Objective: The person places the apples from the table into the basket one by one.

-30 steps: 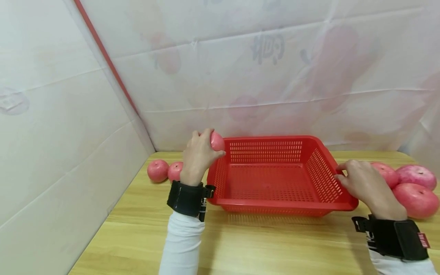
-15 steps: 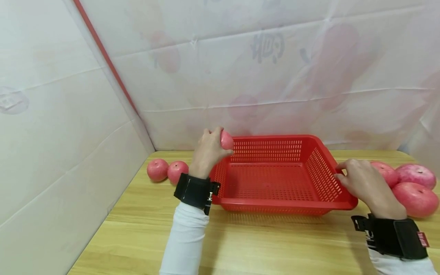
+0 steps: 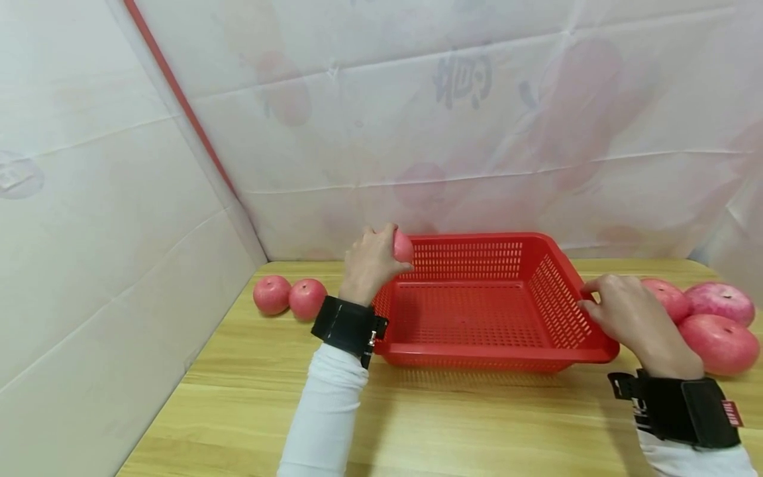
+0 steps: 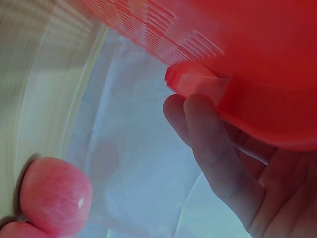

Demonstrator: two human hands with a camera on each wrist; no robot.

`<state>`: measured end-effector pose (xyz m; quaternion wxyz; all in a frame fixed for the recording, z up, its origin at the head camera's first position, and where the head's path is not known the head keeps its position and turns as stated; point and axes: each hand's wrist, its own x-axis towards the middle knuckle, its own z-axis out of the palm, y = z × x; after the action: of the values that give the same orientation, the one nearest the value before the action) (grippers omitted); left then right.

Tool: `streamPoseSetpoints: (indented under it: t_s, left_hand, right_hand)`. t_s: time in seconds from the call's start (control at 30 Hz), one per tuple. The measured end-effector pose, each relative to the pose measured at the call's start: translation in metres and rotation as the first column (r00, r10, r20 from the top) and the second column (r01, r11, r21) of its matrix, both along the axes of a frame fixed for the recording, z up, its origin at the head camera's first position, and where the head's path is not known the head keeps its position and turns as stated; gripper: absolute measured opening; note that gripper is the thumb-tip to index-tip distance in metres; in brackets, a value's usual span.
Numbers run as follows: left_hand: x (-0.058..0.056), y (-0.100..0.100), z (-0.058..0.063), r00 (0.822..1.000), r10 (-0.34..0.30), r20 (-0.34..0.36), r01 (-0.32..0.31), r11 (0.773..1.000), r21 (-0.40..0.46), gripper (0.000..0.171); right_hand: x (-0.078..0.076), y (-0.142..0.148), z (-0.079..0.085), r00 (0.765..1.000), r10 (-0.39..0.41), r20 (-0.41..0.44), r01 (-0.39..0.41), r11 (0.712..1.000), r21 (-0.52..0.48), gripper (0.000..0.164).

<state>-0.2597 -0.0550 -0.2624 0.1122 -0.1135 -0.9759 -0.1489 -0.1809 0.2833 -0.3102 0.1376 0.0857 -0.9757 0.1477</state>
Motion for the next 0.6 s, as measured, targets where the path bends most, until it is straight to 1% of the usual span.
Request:
streamPoseSetpoints:
  t_s: [0.2, 0.27, 0.43, 0.6]
  left_hand:
    - [-0.0029, 0.0028, -0.0042, 1.0, -0.008, -0.004, 0.008, 1.0, -0.026, 0.069]
    - [-0.0036, 0.0034, -0.0054, 1.0, -0.013, -0.01, 0.013, 0.999, -0.029, 0.069]
    - [-0.0055, 0.0051, -0.0069, 0.999, -0.037, -0.034, 0.036, 0.999, -0.03, 0.067]
    - [-0.0089, 0.0076, -0.0077, 0.997, -0.065, -0.043, 0.064, 0.998, -0.026, 0.065]
  right_hand:
    - [0.0001, 0.0, 0.0001, 1.0, -0.006, 0.011, 0.006, 1.0, -0.007, 0.021]
    - [-0.0001, 0.0004, -0.0004, 1.0, -0.005, -0.001, 0.005, 1.0, 0.005, 0.021]
    - [-0.0006, 0.0007, -0.0011, 1.0, -0.001, -0.018, 0.002, 1.0, 0.011, 0.02]
    - [-0.0002, 0.0003, -0.0005, 1.0, -0.001, -0.012, 0.001, 1.0, 0.007, 0.02]
